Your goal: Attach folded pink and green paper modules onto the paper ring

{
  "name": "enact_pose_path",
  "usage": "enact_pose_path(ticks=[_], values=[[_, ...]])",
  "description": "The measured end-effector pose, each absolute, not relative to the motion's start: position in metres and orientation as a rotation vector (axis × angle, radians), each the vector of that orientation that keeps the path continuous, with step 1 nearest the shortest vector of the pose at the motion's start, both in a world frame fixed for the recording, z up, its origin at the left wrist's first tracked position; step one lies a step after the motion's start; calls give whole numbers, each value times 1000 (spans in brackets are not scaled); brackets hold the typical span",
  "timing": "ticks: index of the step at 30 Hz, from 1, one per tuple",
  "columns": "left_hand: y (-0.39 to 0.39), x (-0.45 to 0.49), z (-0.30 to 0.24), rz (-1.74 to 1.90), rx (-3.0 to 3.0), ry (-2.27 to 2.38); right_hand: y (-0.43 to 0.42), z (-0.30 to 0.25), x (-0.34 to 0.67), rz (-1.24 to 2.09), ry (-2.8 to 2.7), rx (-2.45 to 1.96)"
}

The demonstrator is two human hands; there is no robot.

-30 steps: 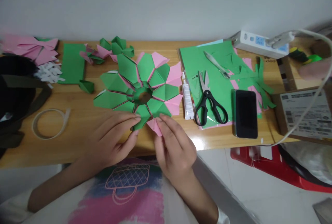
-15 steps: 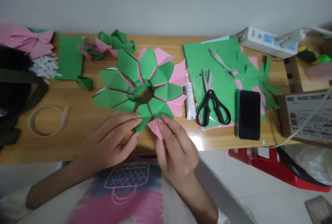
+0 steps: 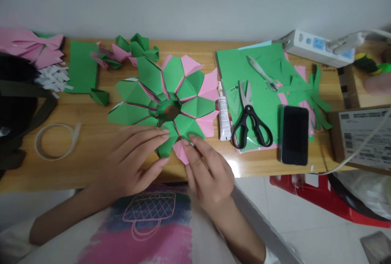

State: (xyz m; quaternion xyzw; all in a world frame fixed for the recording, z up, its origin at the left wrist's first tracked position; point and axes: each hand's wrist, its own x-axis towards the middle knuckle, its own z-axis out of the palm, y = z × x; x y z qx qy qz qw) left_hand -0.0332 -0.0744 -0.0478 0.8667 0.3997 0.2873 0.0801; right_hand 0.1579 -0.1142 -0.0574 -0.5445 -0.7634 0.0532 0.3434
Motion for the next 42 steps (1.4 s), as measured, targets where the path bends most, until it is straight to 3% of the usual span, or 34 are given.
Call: enact_pose_path(ticks=[42], values=[[-62, -33, -43, 787, 2611, 1141, -108, -62, 152, -52, -2107, -1404]])
